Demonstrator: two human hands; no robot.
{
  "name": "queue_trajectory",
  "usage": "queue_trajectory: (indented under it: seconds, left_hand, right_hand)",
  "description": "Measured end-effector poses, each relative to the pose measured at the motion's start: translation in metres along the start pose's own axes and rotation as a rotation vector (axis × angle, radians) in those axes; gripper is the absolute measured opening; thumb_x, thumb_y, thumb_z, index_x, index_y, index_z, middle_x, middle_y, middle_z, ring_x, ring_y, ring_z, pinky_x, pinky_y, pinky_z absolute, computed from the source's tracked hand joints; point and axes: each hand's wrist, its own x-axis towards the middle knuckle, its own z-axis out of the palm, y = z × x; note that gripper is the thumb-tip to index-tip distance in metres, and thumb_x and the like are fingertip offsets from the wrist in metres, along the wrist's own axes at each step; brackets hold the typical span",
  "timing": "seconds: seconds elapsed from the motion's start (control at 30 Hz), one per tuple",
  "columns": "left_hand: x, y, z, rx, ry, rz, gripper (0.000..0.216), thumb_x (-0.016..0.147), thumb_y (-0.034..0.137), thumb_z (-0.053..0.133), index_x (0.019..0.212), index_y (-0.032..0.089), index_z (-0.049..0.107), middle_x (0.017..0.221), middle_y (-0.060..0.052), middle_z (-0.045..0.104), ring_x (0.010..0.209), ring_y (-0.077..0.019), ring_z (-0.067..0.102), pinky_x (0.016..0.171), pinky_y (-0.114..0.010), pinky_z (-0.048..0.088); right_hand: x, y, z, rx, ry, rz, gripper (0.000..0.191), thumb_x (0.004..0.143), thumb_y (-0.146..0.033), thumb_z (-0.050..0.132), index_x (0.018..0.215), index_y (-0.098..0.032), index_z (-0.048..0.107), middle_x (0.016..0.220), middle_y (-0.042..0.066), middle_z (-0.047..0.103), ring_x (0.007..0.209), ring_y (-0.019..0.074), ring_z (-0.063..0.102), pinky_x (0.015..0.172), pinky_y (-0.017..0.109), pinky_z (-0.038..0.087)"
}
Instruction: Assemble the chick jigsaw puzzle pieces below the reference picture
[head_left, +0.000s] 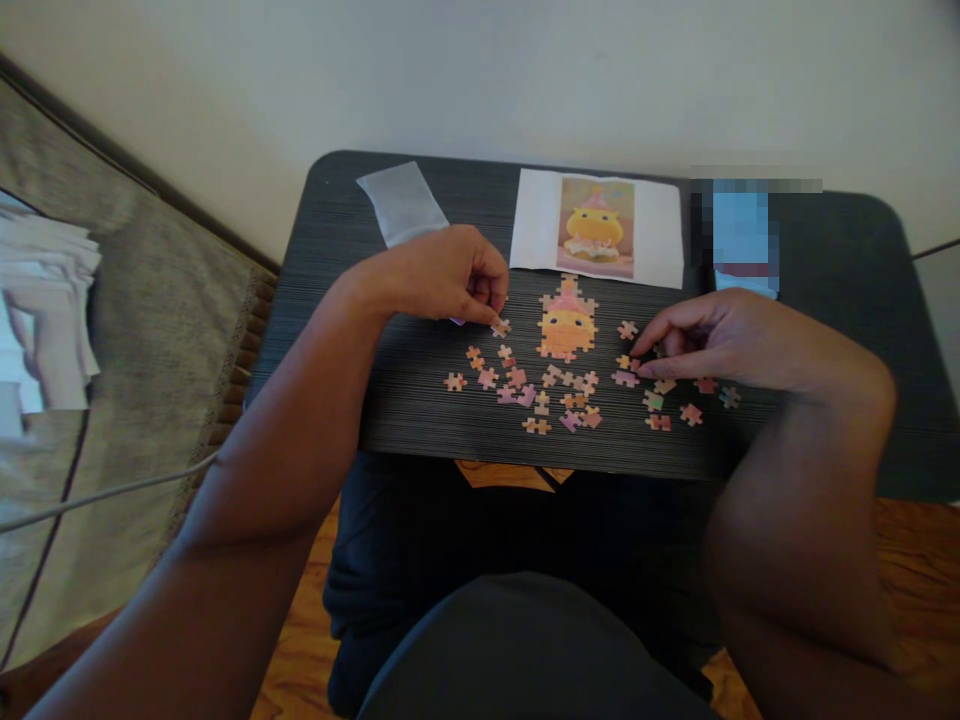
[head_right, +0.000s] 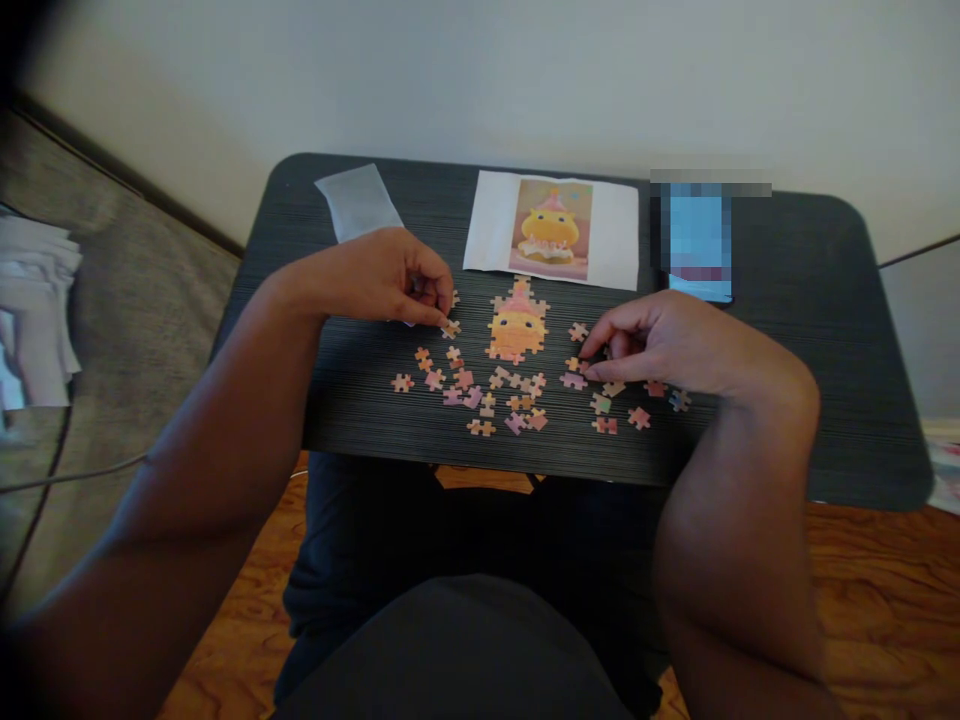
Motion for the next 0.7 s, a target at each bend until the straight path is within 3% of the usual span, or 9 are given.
queue_trajectory:
  seconds: [0.27, 0.5, 0.57, 0.7]
  left_hand:
    - [0.002, -0.001, -0.001, -0.002, 0.024, -0.049, 0.023, 0.089, 0.037, 0.088, 0.094, 0.015, 0.087, 0.075, -0.006, 0.077, 0.066, -0.0165, 0.067, 0.068, -0.034, 0.045]
    - [-0.001, 0.001, -0.003, -0.074, 0.001, -0.15, 0.024, 0.097, 0.037, 0.086, 0.105, 0.015, 0.082, 0.076, -0.004, 0.076, 0.069, -0.0147, 0.061, 0.072, -0.033, 0.047]
    - [-0.002, -0.001, -0.003, -0.11, 0.026, -0.171, 0.027, 0.097, 0.04, 0.088, 0.106, 0.015, 0.081, 0.076, -0.004, 0.076, 0.069, -0.0148, 0.061, 0.072, -0.033, 0.047]
    - [-0.002, -0.006, -0.004, -0.149, 0.115, -0.198, 0.03, 0.094, 0.042, 0.09, 0.105, 0.016, 0.082, 0.077, -0.005, 0.078, 0.067, -0.0161, 0.066, 0.068, -0.032, 0.047]
  right_hand:
    - [0.001, -0.015, 0.01, 0.011, 0.055, -0.071, 0.029, 0.091, -0.056, 0.097, 0.104, -0.03, 0.094, 0.087, 0.004, 0.088, 0.06, 0.0171, 0.067, 0.049, 0.035, 0.046]
    - [0.004, -0.03, 0.018, -0.015, 0.013, -0.248, 0.023, 0.093, -0.05, 0.097, 0.097, -0.028, 0.093, 0.072, 0.001, 0.08, 0.06, 0.0152, 0.065, 0.059, 0.035, 0.046]
    - [0.003, -0.032, 0.021, -0.014, 0.068, -0.266, 0.024, 0.098, -0.052, 0.093, 0.097, -0.028, 0.092, 0.076, 0.002, 0.082, 0.062, 0.0167, 0.066, 0.06, 0.037, 0.046]
    - [0.0, -0.033, 0.023, -0.034, 0.31, -0.329, 0.029, 0.105, -0.056, 0.085, 0.091, -0.03, 0.088, 0.076, 0.004, 0.081, 0.062, 0.0199, 0.063, 0.062, 0.041, 0.045]
